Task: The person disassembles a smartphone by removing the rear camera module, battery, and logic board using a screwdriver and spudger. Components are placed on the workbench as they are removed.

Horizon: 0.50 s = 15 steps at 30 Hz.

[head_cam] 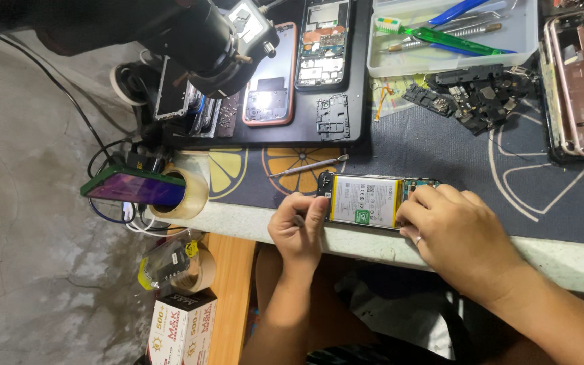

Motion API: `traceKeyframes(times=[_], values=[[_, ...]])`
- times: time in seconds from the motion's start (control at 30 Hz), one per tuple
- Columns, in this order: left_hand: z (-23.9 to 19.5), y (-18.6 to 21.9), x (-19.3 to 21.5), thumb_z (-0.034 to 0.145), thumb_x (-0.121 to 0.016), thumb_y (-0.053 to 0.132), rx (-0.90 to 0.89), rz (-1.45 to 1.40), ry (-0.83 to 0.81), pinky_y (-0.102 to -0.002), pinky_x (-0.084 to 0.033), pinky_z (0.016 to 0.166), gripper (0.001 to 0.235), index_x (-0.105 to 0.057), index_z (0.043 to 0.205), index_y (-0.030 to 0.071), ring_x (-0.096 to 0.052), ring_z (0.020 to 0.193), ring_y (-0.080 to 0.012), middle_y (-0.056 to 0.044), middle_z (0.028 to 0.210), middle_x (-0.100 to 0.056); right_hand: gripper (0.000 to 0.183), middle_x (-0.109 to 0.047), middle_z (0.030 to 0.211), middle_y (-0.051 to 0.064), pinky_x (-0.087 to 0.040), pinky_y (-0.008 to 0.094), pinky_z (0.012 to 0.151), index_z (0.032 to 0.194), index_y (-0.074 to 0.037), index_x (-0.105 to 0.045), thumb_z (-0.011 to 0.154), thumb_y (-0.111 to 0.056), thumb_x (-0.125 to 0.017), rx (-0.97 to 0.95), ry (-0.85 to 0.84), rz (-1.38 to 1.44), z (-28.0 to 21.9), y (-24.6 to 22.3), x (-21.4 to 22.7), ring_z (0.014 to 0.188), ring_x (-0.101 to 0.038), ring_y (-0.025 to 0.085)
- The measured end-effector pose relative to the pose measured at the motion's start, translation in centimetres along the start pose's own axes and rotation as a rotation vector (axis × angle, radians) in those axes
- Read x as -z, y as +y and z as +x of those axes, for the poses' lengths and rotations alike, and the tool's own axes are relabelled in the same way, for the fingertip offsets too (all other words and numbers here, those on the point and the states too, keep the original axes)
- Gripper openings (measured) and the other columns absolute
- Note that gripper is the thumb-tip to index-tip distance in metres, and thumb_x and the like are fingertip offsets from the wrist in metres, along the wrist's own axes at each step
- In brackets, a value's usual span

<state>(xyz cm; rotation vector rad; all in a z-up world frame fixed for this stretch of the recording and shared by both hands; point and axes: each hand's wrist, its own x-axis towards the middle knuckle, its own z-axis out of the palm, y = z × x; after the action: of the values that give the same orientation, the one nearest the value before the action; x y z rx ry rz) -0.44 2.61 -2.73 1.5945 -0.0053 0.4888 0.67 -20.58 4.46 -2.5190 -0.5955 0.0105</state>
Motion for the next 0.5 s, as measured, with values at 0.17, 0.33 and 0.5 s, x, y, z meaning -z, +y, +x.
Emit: traceKeyframes(times=[0.17,0.33,0.5], values=[[0.2,1.9,-1.2,0.089,-0.082,0.016,-0.227,0.453,-0.204,-0.027,-0.042,0.064,0.014,-0.07,0.089,0.009,-0.058,0.065,-0.0123,0.001,0.074,-0.062,0.019,-0.065,0.081,0.001,-0.048,0.044,0.078,0.086,-0.016,-0.071,0.072,-0.024,-0.081,-0.05,-0.036,0.049,0.2,0.5,-0.2,0.086,-0.063,0.025],[1.2,4.4,-1.6,0.076,-0.087,0.029,-0.405,0.789,-0.448,-0.037,-0.039,0.072,0.032,-0.068,0.098,0.015,-0.065,0.072,-0.0214,0.001,0.086,-0.07,0.02,-0.066,0.087,0.001,-0.046,0.045,0.076,0.084,-0.017,-0.071,0.068,-0.023,-0.081,-0.044,-0.041,0.091,0.7,1.1,-0.5,0.085,-0.063,0.027],[1.3,5.1,-1.3,0.074,-0.078,0.012,-0.312,0.819,-0.564,-0.035,-0.037,0.073,0.028,-0.069,0.1,0.016,-0.068,0.073,-0.0157,0.004,0.085,-0.072,0.019,-0.067,0.086,0.0,-0.046,0.044,0.078,0.083,-0.017,-0.071,0.07,-0.025,-0.083,-0.091,-0.077,0.121,0.7,1.1,-0.4,0.086,-0.064,0.026]])
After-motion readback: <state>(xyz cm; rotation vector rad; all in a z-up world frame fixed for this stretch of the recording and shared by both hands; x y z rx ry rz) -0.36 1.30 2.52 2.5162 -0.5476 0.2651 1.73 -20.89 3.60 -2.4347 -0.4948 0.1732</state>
